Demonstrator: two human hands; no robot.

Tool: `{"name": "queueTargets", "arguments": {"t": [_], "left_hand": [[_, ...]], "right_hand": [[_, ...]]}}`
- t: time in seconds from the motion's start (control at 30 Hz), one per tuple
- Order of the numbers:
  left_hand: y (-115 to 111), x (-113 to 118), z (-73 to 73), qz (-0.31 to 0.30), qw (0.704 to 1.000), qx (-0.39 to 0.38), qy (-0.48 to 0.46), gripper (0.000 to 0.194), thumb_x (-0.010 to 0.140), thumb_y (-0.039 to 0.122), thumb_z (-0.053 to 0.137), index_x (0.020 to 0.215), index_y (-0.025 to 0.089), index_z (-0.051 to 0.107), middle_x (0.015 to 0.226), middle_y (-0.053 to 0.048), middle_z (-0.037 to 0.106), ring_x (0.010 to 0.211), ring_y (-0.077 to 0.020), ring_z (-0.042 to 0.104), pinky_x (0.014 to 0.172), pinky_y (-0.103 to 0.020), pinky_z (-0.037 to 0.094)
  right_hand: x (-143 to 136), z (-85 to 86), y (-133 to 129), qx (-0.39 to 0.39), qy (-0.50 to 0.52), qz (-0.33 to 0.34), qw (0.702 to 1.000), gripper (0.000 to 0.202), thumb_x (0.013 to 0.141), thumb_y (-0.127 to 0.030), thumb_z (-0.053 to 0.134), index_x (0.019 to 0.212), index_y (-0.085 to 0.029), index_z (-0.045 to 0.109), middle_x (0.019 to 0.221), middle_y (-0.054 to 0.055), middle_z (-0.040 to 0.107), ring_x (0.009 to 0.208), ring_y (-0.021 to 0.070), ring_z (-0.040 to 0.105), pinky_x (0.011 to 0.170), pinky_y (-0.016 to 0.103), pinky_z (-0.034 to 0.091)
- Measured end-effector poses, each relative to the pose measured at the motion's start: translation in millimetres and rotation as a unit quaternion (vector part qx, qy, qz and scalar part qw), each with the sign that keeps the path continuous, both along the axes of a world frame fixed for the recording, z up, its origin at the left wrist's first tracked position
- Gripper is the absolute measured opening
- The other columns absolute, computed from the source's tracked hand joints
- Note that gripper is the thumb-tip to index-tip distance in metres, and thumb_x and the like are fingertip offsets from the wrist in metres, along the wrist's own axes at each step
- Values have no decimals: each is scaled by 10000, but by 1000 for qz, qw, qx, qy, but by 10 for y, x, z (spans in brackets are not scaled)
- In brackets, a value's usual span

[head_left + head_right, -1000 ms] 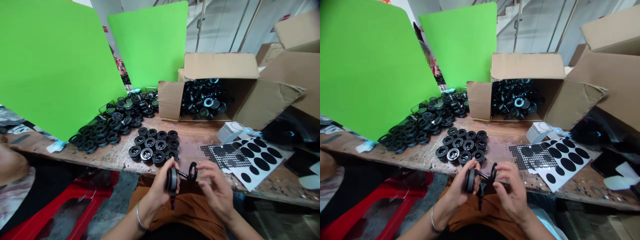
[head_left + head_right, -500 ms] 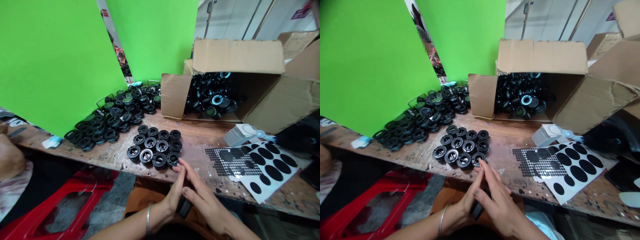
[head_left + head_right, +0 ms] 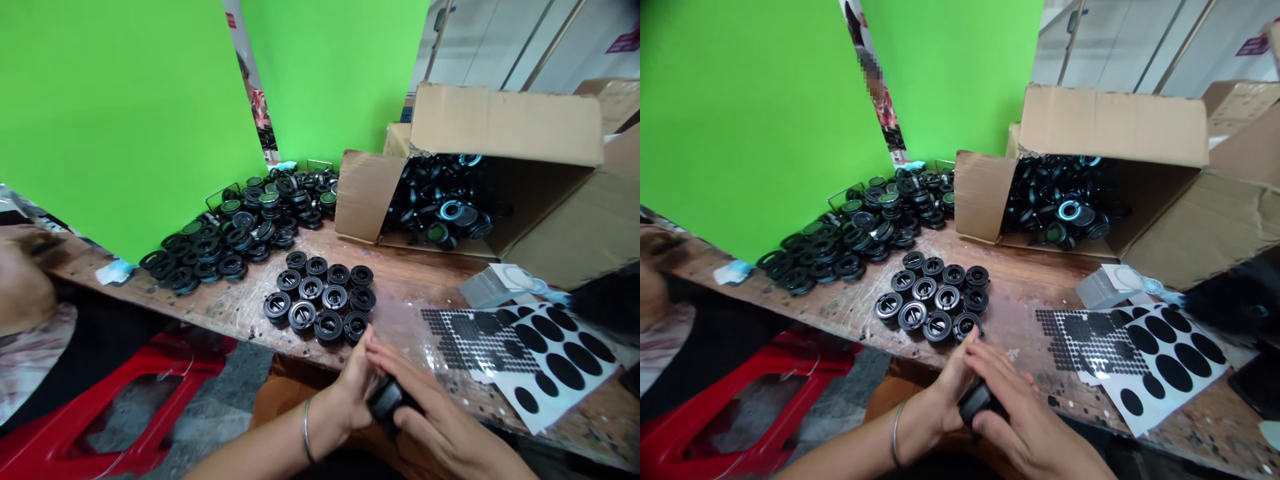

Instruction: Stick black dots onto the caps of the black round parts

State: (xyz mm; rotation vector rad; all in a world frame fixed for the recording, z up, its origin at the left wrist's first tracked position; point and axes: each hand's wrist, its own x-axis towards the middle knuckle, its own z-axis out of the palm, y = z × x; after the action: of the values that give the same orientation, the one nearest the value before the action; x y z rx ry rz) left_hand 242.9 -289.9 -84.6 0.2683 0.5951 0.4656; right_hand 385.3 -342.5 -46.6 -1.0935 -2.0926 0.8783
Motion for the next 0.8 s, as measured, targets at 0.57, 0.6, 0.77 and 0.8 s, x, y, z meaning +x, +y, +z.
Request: {"name": "queueTargets", "arguments": {"t": [0.57,0.6,0.77,0.8], "left_hand": [[256,-585,145,38,544,727,417,255,840,169,623,1088,230,636,1194,-100,594,1165,-271,498,1028,-493,407],[279,-598,103,28,512,744,427,288,834,154,625,1111,234,635,1217,-104,585,1178,-279,492,1019,-505,422],[392,-589,-82,-2,443,776,449,303,849,107,588,1114,238,657,1165,-98,619,1145,-275,532,957,-499,495],[412,-588,-107,-2,437,781,446,304,858,97,570,1111,238,663,1136,-94,634,1124,-265,547,944,-482,508]], "right_hand": [[409,-427,1944,-60,-121,-377,916,517,971,-503,313,751,-158,630,722,77,663,695,202,605,645,284,404],[373,-463,2015,-59,-134,-374,916,500,976,-473,325,768,-151,646,754,91,678,718,202,612,657,281,402],[182,-548,2114,-33,-199,-372,906,426,963,-396,422,792,-123,701,963,191,694,941,260,615,767,306,400],[163,-555,2112,-29,-208,-371,905,427,962,-391,430,772,-124,704,959,194,693,944,264,614,775,310,399]]}}
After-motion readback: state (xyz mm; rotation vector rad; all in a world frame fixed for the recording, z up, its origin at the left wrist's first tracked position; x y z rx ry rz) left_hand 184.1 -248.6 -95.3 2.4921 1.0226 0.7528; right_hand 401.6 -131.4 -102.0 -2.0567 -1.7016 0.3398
